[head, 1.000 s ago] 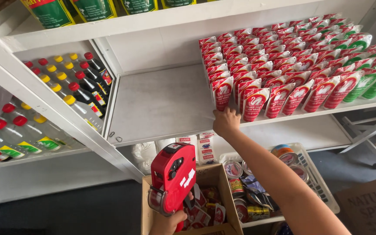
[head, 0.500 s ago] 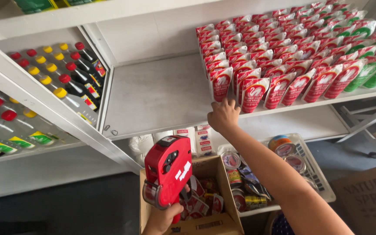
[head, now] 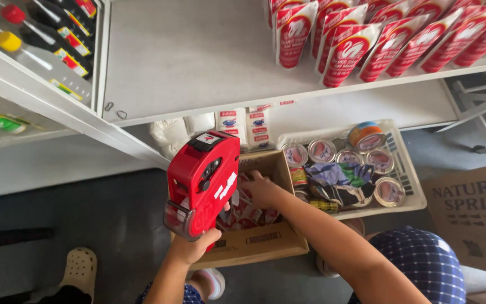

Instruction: Labeling condiment pouches with a price gun and arranging them on a storage shelf.

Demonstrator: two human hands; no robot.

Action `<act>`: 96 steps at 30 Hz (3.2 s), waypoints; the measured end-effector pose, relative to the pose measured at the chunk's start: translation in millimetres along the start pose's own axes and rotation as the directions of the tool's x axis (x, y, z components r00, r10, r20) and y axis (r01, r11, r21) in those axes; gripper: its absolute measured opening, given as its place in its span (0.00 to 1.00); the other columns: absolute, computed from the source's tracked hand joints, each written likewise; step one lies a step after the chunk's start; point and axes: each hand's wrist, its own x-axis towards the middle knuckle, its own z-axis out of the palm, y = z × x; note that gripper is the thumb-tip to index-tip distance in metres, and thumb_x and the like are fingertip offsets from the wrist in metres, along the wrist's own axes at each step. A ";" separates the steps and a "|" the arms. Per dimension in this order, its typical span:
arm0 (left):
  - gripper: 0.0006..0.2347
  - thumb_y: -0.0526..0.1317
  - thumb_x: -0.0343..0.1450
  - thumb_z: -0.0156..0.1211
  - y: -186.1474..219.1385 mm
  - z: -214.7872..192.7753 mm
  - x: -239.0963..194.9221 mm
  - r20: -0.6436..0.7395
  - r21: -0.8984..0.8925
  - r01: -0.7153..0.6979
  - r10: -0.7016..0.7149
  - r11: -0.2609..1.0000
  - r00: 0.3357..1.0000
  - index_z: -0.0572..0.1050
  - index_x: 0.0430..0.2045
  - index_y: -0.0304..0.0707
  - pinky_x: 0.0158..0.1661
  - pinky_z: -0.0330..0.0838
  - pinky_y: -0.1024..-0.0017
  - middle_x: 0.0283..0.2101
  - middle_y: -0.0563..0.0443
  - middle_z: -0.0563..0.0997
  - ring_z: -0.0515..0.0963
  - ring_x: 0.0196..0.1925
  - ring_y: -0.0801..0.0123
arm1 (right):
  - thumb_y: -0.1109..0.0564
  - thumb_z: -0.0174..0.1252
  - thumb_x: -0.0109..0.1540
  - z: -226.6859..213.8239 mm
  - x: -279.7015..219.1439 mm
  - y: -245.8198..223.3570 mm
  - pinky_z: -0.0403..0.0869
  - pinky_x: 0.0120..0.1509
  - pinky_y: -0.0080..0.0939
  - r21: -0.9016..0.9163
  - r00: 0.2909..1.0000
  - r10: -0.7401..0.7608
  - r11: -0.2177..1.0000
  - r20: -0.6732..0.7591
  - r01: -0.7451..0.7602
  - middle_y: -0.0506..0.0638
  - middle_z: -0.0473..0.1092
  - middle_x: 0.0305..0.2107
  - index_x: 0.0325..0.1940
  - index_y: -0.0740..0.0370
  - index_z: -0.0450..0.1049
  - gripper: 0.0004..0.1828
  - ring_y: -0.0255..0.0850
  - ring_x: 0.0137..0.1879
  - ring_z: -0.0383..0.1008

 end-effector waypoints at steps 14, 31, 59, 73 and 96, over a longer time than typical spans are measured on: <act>0.06 0.40 0.58 0.66 -40.7 -16.9 -18.2 0.032 0.590 0.017 -0.044 0.807 0.999 0.79 0.25 0.44 0.29 0.74 0.59 0.25 0.53 0.82 0.83 0.28 0.60 | 0.45 0.65 0.57 93.7 76.6 -9.5 0.73 0.61 0.55 0.180 0.981 0.045 0.981 0.186 -0.079 0.64 0.72 0.54 0.59 0.61 0.75 0.29 0.55 0.59 0.74; 0.04 0.39 0.61 0.66 -30.7 -18.5 -17.5 0.017 0.523 -0.023 0.017 0.852 1.000 0.79 0.21 0.41 0.26 0.72 0.61 0.23 0.52 0.83 0.82 0.25 0.62 | 0.52 0.61 0.60 109.0 44.0 -18.9 0.74 0.55 0.49 0.492 0.920 -0.050 0.833 -0.389 0.253 0.62 0.76 0.46 0.54 0.65 0.76 0.21 0.49 0.52 0.76; 0.26 0.48 0.57 0.79 29.2 110.0 23.9 -0.219 0.357 -0.325 0.417 0.876 0.882 0.75 0.43 0.34 0.38 0.77 0.64 0.38 0.45 0.82 0.83 0.38 0.57 | 0.51 0.46 0.72 -110.4 -152.7 -70.8 0.74 0.44 0.37 0.975 0.942 0.277 -0.056 -0.192 0.215 0.48 0.74 0.31 0.46 0.63 0.71 0.14 0.34 0.36 0.73; 0.18 0.42 0.62 0.77 2.9 104.2 40.3 -0.276 0.306 -0.156 0.244 0.939 0.930 0.77 0.39 0.34 0.40 0.79 0.66 0.36 0.48 0.86 0.85 0.37 0.64 | 0.54 0.60 0.64 -156.6 -159.4 -64.9 0.78 0.54 0.46 0.998 0.989 0.146 -0.052 -0.034 0.042 0.53 0.79 0.43 0.60 0.66 0.75 0.22 0.39 0.48 0.79; 0.14 0.43 0.63 0.76 3.8 104.6 35.0 -0.182 0.170 -0.140 0.171 0.975 0.968 0.81 0.36 0.36 0.39 0.79 0.69 0.33 0.52 0.87 0.85 0.35 0.70 | 0.53 0.58 0.65 -167.8 -164.4 -62.4 0.78 0.49 0.42 0.993 1.000 -0.007 -0.117 -0.030 0.029 0.55 0.80 0.37 0.43 0.69 0.79 0.15 0.39 0.41 0.81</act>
